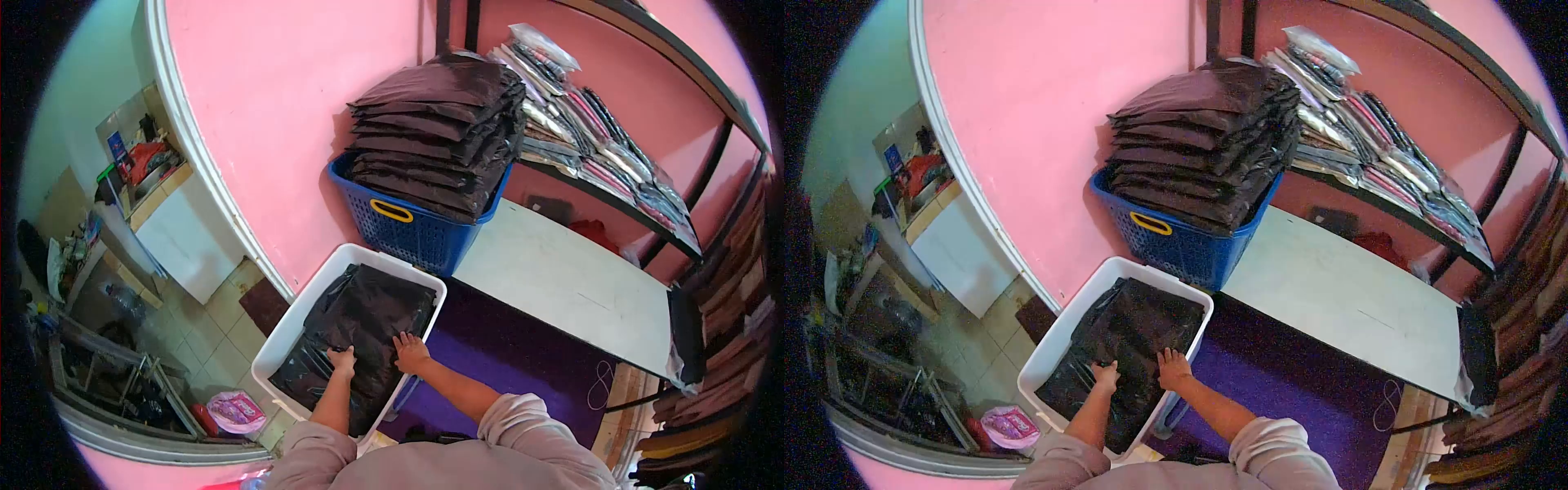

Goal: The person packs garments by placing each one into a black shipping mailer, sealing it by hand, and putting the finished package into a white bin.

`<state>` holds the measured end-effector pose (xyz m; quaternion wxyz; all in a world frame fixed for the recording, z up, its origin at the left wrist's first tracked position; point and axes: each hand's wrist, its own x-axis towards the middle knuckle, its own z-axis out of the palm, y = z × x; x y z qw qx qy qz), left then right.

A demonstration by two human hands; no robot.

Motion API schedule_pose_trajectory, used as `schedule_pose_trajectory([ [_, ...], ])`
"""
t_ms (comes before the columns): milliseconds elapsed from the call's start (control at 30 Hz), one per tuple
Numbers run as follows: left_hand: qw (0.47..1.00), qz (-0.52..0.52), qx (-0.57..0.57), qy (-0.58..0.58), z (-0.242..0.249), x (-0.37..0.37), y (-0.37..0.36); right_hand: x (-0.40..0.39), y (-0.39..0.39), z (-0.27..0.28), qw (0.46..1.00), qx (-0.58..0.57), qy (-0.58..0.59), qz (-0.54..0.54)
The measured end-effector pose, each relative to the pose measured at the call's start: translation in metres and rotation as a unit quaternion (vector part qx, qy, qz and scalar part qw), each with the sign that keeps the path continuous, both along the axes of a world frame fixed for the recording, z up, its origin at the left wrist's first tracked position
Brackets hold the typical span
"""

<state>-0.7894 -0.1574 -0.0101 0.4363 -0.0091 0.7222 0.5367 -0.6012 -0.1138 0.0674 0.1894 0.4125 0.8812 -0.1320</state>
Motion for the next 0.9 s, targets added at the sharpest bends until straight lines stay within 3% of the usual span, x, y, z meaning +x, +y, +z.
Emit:
schedule_pose_trajectory([
  [33, 1.0, -0.006, 0.003, 0.003, -0.003, 0.005, 0.002, 0.002, 0.0, -0.001, 1.0, -0.003, 0.016, 0.007],
  [100, 0.953, -0.037, -0.071, 0.291, -0.007, 0.017, 0.004, 0.009, 0.001, -0.002, 0.997, -0.008, 0.069, 0.025],
  [133, 0.936, -0.09, -0.076, 0.331, 0.038, 0.033, -0.008, 0.014, 0.002, -0.002, 0.992, -0.013, 0.118, 0.048],
  [167, 0.934, -0.102, -0.07, 0.336, 0.046, 0.043, -0.011, 0.021, -0.001, -0.002, 0.992, -0.009, 0.123, 0.035],
  [233, 0.808, -0.236, -0.026, 0.54, 0.051, 0.06, -0.018, 0.041, -0.011, -0.001, 0.933, 0.101, 0.344, 0.045],
  [267, 0.791, -0.319, -0.011, 0.523, 0.057, 0.065, -0.022, 0.054, -0.017, 0.002, 0.912, 0.126, 0.388, 0.038],
  [300, 0.784, -0.33, -0.002, 0.525, 0.043, 0.066, -0.021, 0.069, -0.019, -0.003, 0.911, 0.134, 0.388, 0.024],
  [367, 0.725, -0.496, -0.03, 0.476, 0.008, 0.061, -0.017, 0.103, -0.023, -0.028, 0.904, 0.079, 0.42, 0.003],
  [400, 0.713, -0.507, -0.03, 0.484, 0.013, 0.063, -0.02, 0.126, -0.036, -0.014, 0.916, 0.088, 0.391, -0.023],
  [533, 0.776, -0.462, 0.002, 0.43, 0.027, 0.07, -0.017, 0.227, -0.062, -0.06, 0.94, -0.071, 0.309, -0.124],
  [600, 0.81, -0.376, 0.04, 0.448, 0.034, 0.088, -0.021, 0.285, -0.083, -0.097, 0.951, -0.064, 0.27, -0.137],
  [700, 0.757, -0.252, 0.162, 0.581, 0.089, 0.144, -0.034, 0.366, -0.126, -0.132, 0.937, -0.104, 0.205, -0.263],
  [800, 0.717, -0.281, 0.201, 0.605, 0.112, 0.201, -0.038, 0.429, -0.171, -0.146, 0.922, -0.107, 0.135, -0.348],
  [900, 0.712, -0.36, 0.232, 0.556, 0.095, 0.262, -0.037, 0.482, -0.211, -0.149, 0.92, -0.082, 0.126, -0.361],
])
